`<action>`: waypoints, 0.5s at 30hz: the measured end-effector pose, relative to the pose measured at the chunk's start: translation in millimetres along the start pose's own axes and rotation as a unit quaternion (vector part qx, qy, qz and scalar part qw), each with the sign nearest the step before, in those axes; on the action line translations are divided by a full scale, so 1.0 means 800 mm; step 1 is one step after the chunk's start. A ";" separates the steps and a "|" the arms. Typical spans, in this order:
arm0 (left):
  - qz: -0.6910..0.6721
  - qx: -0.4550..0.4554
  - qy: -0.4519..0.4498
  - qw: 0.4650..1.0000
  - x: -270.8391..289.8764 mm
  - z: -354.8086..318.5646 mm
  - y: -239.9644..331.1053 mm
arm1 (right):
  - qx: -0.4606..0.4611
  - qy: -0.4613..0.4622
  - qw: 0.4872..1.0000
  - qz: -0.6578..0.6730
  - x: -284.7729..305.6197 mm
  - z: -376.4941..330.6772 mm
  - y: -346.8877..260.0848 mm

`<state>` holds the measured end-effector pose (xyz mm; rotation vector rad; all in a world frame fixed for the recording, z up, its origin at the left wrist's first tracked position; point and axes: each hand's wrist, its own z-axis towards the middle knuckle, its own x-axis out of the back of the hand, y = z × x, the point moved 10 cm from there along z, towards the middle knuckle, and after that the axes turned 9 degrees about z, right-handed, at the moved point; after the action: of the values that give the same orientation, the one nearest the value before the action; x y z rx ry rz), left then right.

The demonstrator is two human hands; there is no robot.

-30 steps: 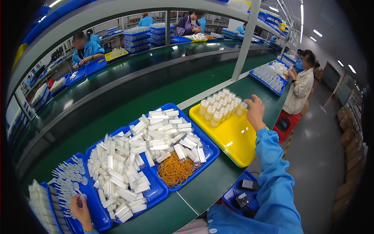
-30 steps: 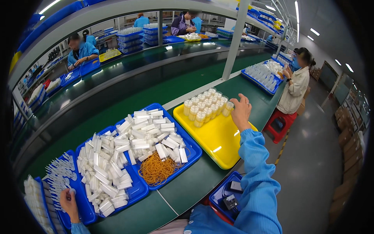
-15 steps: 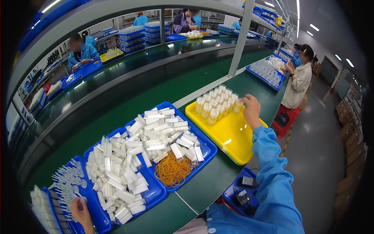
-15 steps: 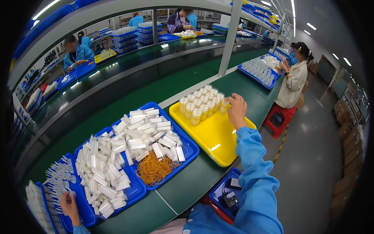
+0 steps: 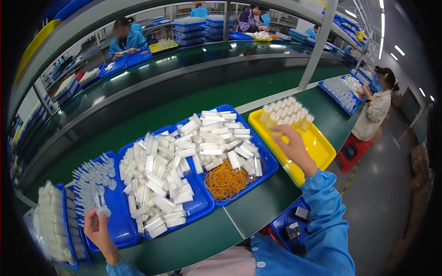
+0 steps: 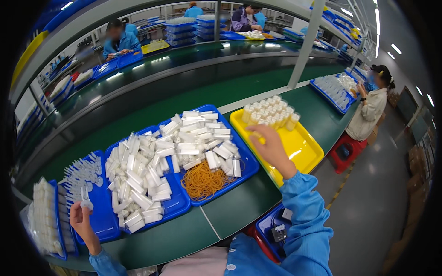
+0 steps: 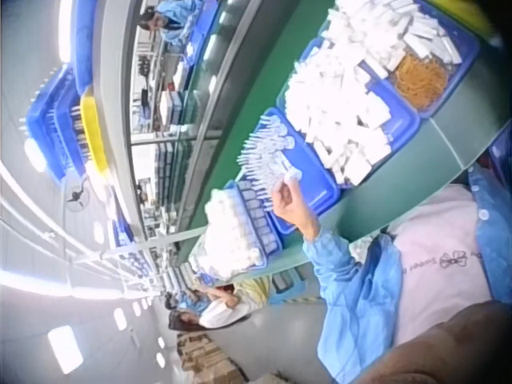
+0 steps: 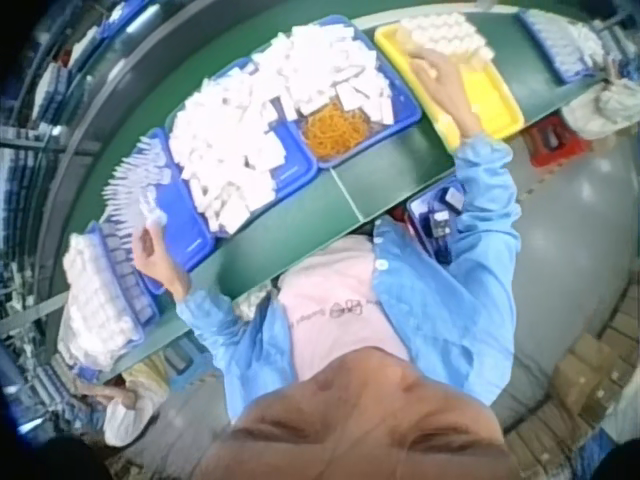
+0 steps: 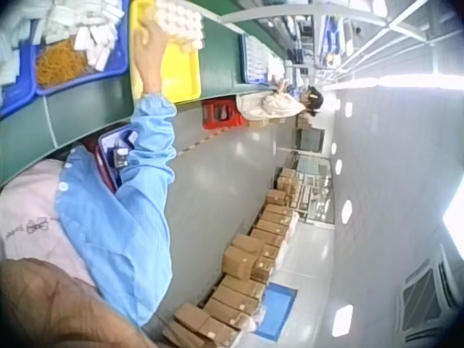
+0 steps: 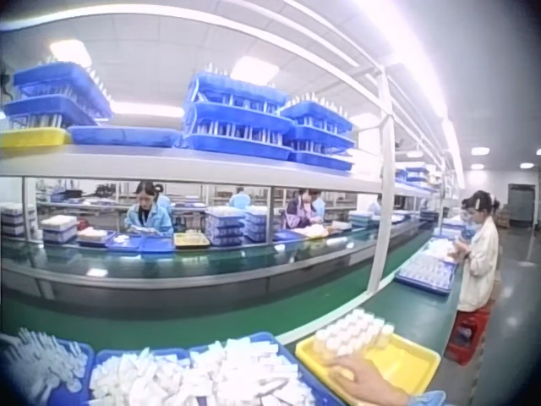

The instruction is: Assemble white plastic tube components and bundle them using rubber bands.

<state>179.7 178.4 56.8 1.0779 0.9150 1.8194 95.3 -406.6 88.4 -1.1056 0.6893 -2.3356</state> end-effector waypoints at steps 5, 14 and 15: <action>-0.037 -0.038 -0.047 0.998 -0.030 -0.039 0.056 | 0.037 -0.115 0.983 -0.137 -0.096 0.000 -0.024; -0.057 -0.007 -0.088 0.994 -0.047 -0.065 0.056 | -0.020 -0.264 0.937 -0.229 -0.170 0.002 0.029; -0.058 -0.007 -0.091 0.994 -0.048 -0.066 0.056 | -0.027 -0.272 0.935 -0.224 -0.172 0.002 0.025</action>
<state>130.9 116.8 63.7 1.1371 0.8380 1.6020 178.8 -340.7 -1.2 -1.9988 0.3105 -2.1814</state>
